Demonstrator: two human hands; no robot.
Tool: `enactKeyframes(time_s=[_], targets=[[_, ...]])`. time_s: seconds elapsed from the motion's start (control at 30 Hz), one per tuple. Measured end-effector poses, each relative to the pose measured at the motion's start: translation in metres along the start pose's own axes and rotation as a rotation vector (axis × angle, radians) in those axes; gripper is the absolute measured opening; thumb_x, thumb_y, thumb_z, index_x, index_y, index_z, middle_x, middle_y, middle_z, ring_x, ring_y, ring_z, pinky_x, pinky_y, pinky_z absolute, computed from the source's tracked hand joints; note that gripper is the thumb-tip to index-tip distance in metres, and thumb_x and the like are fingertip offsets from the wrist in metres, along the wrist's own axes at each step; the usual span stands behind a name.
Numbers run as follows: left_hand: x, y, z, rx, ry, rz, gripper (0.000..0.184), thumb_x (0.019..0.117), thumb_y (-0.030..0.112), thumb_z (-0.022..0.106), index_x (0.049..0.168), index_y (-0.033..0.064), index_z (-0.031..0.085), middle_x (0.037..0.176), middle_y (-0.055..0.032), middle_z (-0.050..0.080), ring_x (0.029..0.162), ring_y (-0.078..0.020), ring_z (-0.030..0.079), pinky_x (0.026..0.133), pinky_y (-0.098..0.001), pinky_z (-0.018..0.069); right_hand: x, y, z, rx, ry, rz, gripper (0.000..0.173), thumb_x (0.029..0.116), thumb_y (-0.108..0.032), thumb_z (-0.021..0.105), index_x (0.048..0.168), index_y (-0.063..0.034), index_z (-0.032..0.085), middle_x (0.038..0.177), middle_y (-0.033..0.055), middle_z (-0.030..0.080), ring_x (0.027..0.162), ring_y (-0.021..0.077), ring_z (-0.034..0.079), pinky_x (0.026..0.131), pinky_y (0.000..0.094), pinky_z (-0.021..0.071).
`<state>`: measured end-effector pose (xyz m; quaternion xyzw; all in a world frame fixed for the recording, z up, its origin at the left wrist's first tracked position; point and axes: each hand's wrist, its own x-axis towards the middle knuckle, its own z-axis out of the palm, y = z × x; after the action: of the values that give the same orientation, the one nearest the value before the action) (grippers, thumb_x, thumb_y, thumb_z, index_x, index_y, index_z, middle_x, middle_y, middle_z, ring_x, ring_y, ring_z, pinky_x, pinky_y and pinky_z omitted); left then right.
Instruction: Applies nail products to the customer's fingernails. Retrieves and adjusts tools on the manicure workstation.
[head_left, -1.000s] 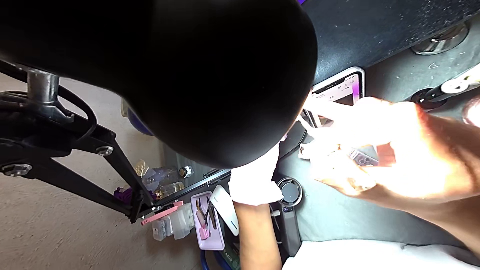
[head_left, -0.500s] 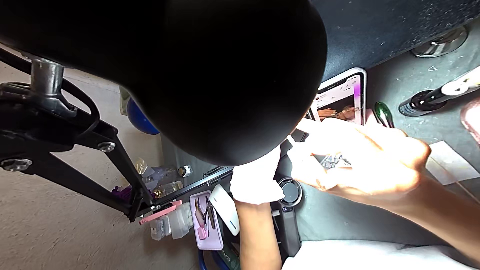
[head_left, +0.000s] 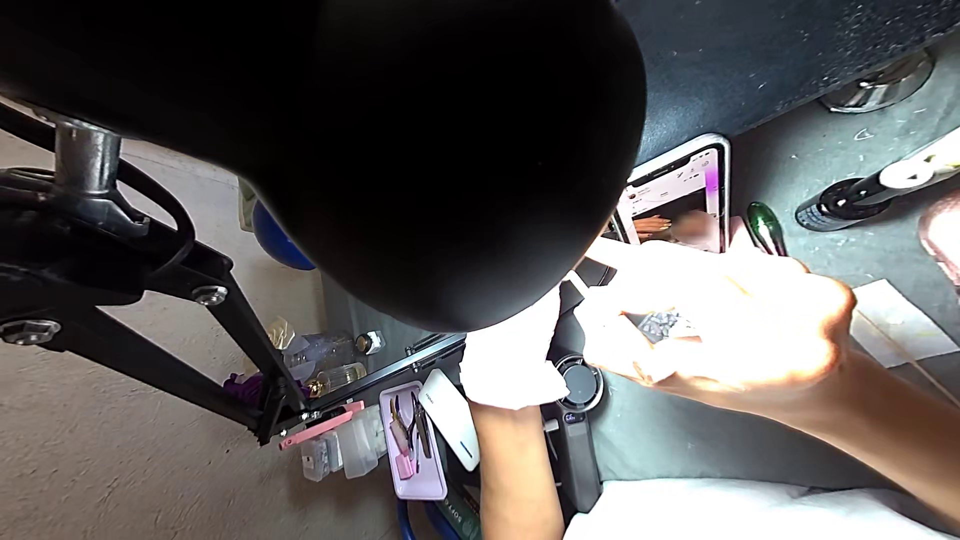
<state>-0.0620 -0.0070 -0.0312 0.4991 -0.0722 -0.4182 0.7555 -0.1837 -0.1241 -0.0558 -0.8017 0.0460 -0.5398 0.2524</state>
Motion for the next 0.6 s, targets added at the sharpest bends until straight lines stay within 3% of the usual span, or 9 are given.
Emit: enactKeyframes(time_s=[0.13, 0.23, 0.3, 0.33, 0.43, 0.53, 0.6], targets=[[-0.001, 0.0, 0.0, -0.002, -0.014, 0.002, 0.017, 0.1023, 0.006, 0.051, 0.104, 0.0115, 0.066, 0.092, -0.0022, 0.068, 0.088, -0.0085, 0.067, 0.078, -0.0213, 0.0563, -0.001, 0.0, 0.001, 0.047, 0.009, 0.001, 0.017, 0.0914, -0.012, 0.063, 0.078, -0.0016, 0.065, 0.081, 0.0147, 0.074, 0.073, 0.0118, 0.07, 0.064, 0.0189, 0.0512], [-0.002, 0.001, 0.003, 0.04, 0.002, 0.003, 0.016, 0.1017, 0.006, 0.052, 0.104, 0.0118, 0.067, 0.089, -0.0014, 0.067, 0.085, -0.0076, 0.067, 0.077, -0.0209, 0.0564, -0.003, -0.001, -0.002, 0.066, -0.036, -0.001, 0.018, 0.0931, -0.012, 0.063, 0.079, -0.0016, 0.064, 0.086, 0.0171, 0.076, 0.075, 0.0123, 0.072, 0.065, 0.0187, 0.0534], [-0.001, 0.001, 0.005, 0.062, 0.024, 0.013, 0.017, 0.1016, 0.004, 0.051, 0.102, 0.0119, 0.066, 0.087, -0.0007, 0.066, 0.081, -0.0067, 0.066, 0.074, -0.0199, 0.0559, -0.004, -0.002, -0.003, 0.074, -0.057, 0.002, 0.017, 0.0931, -0.013, 0.062, 0.078, -0.0034, 0.064, 0.077, 0.0121, 0.071, 0.071, 0.0108, 0.068, 0.062, 0.0185, 0.0504], [0.0, 0.001, 0.005, 0.053, 0.009, 0.019, 0.017, 0.102, 0.005, 0.05, 0.104, 0.0123, 0.066, 0.09, -0.0011, 0.067, 0.085, -0.0074, 0.067, 0.076, -0.0208, 0.0561, -0.005, -0.002, -0.004, 0.083, -0.063, 0.016, 0.018, 0.0931, -0.014, 0.063, 0.079, -0.0038, 0.065, 0.076, 0.0109, 0.071, 0.069, 0.0098, 0.067, 0.061, 0.0183, 0.0495], [0.0, -0.001, 0.0, -0.003, -0.06, 0.042, 0.017, 0.1016, 0.006, 0.051, 0.106, 0.0132, 0.066, 0.094, -0.0016, 0.068, 0.09, -0.0089, 0.067, 0.08, -0.022, 0.0559, -0.005, -0.003, -0.012, 0.143, -0.061, 0.122, 0.016, 0.0923, -0.017, 0.064, 0.083, -0.0036, 0.065, 0.078, 0.0088, 0.072, 0.071, 0.0051, 0.066, 0.063, 0.0162, 0.0497], [0.0, 0.001, 0.003, 0.015, -0.057, 0.055, 0.015, 0.099, 0.004, 0.054, 0.101, 0.0111, 0.067, 0.088, -0.0016, 0.066, 0.08, -0.0089, 0.065, 0.072, -0.0222, 0.0562, -0.003, 0.0, -0.02, 0.206, -0.07, 0.202, 0.017, 0.0901, -0.02, 0.066, 0.082, -0.0058, 0.062, 0.078, 0.0044, 0.07, 0.071, -0.0001, 0.063, 0.061, 0.014, 0.0475], [0.004, 0.0, 0.0, 0.015, -0.128, 0.043, 0.015, 0.1016, 0.008, 0.053, 0.104, 0.0128, 0.066, 0.089, 0.0008, 0.064, 0.083, -0.0064, 0.064, 0.075, -0.0196, 0.0552, -0.002, 0.003, -0.021, 0.234, -0.083, 0.208, 0.017, 0.0878, -0.021, 0.066, 0.081, -0.0065, 0.062, 0.077, 0.0022, 0.068, 0.071, -0.0024, 0.061, 0.06, 0.0122, 0.0455]])
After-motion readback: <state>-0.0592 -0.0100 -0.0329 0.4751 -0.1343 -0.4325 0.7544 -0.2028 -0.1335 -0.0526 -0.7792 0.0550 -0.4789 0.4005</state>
